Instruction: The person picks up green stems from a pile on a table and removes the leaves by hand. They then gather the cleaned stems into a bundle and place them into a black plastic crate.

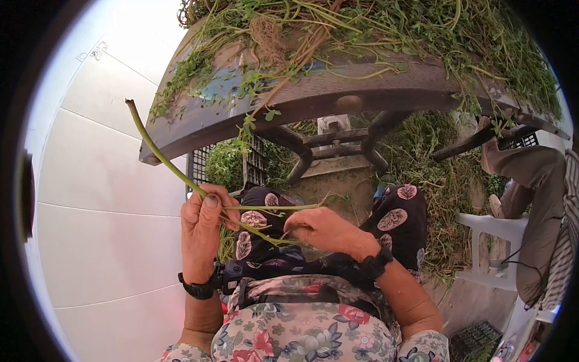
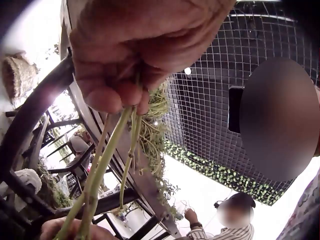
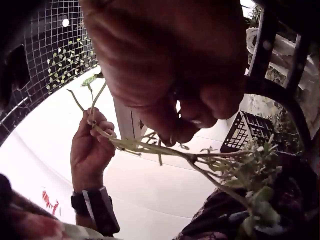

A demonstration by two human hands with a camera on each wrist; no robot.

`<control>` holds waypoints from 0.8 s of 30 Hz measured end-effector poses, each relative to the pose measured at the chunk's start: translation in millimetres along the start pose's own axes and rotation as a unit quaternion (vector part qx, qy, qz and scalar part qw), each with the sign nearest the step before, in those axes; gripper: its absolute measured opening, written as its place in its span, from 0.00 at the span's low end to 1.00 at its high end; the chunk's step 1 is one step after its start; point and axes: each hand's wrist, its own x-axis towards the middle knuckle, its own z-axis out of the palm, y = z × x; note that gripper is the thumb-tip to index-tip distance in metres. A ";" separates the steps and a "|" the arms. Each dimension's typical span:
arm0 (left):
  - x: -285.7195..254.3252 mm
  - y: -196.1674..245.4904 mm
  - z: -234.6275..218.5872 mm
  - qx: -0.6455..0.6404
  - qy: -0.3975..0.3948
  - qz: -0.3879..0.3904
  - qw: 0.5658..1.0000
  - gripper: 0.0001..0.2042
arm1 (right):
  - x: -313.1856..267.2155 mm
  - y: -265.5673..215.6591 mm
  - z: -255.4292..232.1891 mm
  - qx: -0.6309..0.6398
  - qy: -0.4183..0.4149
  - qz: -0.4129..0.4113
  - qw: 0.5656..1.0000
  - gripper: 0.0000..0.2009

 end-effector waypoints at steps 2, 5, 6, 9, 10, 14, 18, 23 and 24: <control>0.2 -1.0 -0.5 -0.011 0.009 0.000 1.000 0.17 | -2.3 -4.4 -2.6 -0.016 0.012 0.052 0.998 0.10; -0.8 0.7 0.1 0.009 0.019 0.018 1.000 0.16 | -4.9 2.0 -4.5 -0.029 0.085 0.107 0.990 0.09; -1.1 -0.9 1.0 0.019 0.007 0.023 1.000 0.16 | -5.1 7.9 -4.7 -0.031 0.119 0.121 0.985 0.08; -2.3 -2.4 3.6 0.025 0.013 0.025 0.999 0.17 | -3.2 28.1 -6.4 0.127 0.143 0.241 0.951 0.07; -3.3 3.5 4.1 0.011 0.041 0.016 0.999 0.17 | -8.7 38.0 -7.5 0.125 0.155 0.255 0.946 0.06; 0.7 9.4 -6.8 0.009 0.062 0.036 0.997 0.18 | -16.2 31.9 -14.9 0.260 0.192 0.286 0.902 0.07; 1.0 2.9 -4.4 -0.001 0.061 0.014 0.998 0.18 | -12.3 12.8 -22.6 0.271 0.163 0.255 0.914 0.09; 3.4 -2.3 -1.3 -0.015 0.046 0.010 0.999 0.16 | 0.0 -24.1 -13.1 -0.010 0.037 0.068 0.997 0.15; 4.1 -2.2 0.5 -0.026 0.045 0.012 0.999 0.16 | 1.5 -28.2 -11.7 -0.076 0.023 0.035 0.996 0.16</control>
